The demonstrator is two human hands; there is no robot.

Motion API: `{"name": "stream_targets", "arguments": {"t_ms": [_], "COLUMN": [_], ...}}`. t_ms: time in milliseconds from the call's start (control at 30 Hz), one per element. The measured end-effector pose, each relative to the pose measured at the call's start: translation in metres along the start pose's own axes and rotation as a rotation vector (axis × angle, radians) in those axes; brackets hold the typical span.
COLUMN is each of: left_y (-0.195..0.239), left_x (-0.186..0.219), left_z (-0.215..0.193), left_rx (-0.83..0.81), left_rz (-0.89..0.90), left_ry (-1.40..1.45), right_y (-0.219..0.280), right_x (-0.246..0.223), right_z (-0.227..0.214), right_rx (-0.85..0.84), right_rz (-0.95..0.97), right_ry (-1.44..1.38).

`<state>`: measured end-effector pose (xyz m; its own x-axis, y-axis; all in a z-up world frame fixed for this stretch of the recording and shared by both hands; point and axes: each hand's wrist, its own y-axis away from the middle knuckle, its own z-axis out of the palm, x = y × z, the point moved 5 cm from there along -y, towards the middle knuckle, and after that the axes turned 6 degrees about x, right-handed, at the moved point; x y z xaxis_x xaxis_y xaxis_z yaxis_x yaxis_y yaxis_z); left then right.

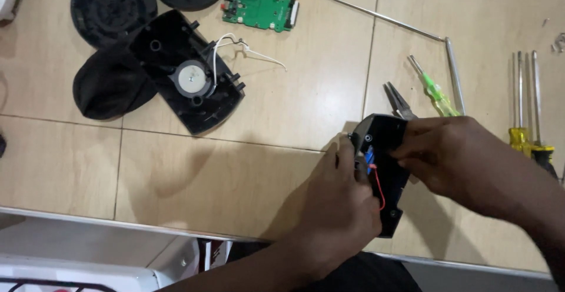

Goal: The person uses a screwdriver to tighten screws on a black electronic device held in their hands. They manipulate the device and wires while working on a tiled floor surrounded by tools and disassembled parts.

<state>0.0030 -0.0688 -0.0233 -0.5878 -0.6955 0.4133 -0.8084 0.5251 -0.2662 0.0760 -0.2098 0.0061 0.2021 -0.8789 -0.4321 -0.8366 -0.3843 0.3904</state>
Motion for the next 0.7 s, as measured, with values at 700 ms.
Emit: {"name": "stream_targets", "arguments": {"t_ms": [700], "left_y": [-0.001], "left_x": [-0.01], "left_z": [-0.003], "left_rx": [0.078], "left_rz": [-0.269], "left_ry": [-0.078], "right_y": [0.069], "right_x": [-0.047], "right_z": [-0.012], "right_rx": [0.768], "right_rz": [0.143], "right_ry": [-0.018]}}
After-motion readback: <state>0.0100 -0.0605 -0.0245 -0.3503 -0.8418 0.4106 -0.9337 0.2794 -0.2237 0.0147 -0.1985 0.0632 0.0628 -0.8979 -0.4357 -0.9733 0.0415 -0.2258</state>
